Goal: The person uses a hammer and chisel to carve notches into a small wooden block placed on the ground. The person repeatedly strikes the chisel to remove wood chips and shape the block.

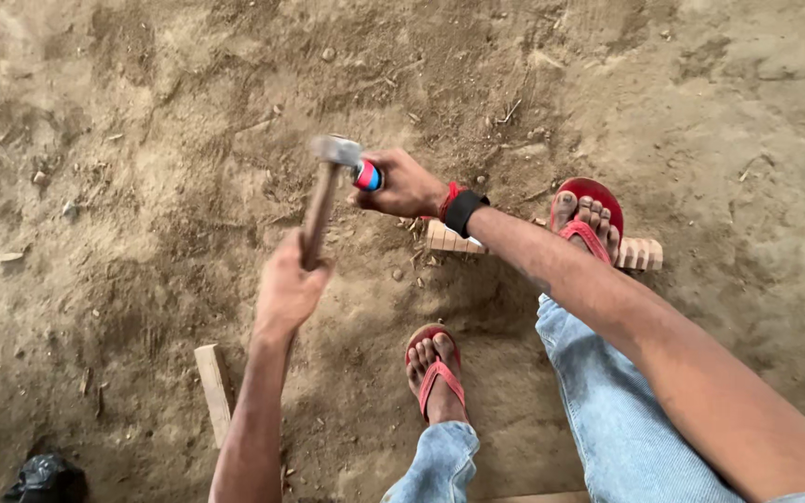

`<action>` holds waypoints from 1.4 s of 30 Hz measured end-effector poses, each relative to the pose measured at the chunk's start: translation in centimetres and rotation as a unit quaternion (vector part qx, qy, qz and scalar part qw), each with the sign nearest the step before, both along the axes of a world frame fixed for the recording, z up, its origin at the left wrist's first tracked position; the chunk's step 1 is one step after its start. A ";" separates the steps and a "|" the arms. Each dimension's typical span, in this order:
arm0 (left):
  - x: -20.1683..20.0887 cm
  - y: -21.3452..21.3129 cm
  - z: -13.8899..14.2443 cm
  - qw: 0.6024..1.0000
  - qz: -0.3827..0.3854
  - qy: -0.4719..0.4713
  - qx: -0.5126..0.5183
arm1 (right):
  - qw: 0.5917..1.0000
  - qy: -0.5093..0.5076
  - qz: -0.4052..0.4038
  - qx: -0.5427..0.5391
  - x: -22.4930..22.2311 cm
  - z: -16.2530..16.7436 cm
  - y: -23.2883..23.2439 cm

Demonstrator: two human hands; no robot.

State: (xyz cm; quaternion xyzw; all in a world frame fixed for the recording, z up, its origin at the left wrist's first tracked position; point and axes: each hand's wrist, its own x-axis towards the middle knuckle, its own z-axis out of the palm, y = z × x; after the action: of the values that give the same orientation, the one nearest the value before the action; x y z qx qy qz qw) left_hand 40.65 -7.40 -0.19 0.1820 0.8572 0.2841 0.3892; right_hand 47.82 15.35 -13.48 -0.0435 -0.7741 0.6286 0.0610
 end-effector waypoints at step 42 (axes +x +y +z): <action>0.9 1.1 0.3 0.988 -0.132 0.082 0.004 | 0.996 0.041 -0.049 -0.057 5.4 5.3 3.8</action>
State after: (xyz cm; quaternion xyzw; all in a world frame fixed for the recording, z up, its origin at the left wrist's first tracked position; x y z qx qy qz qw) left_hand 41.57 -6.32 0.12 0.3182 0.8535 0.2176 0.3506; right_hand 53.17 19.14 -8.17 -0.0584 -0.7305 0.6696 0.1209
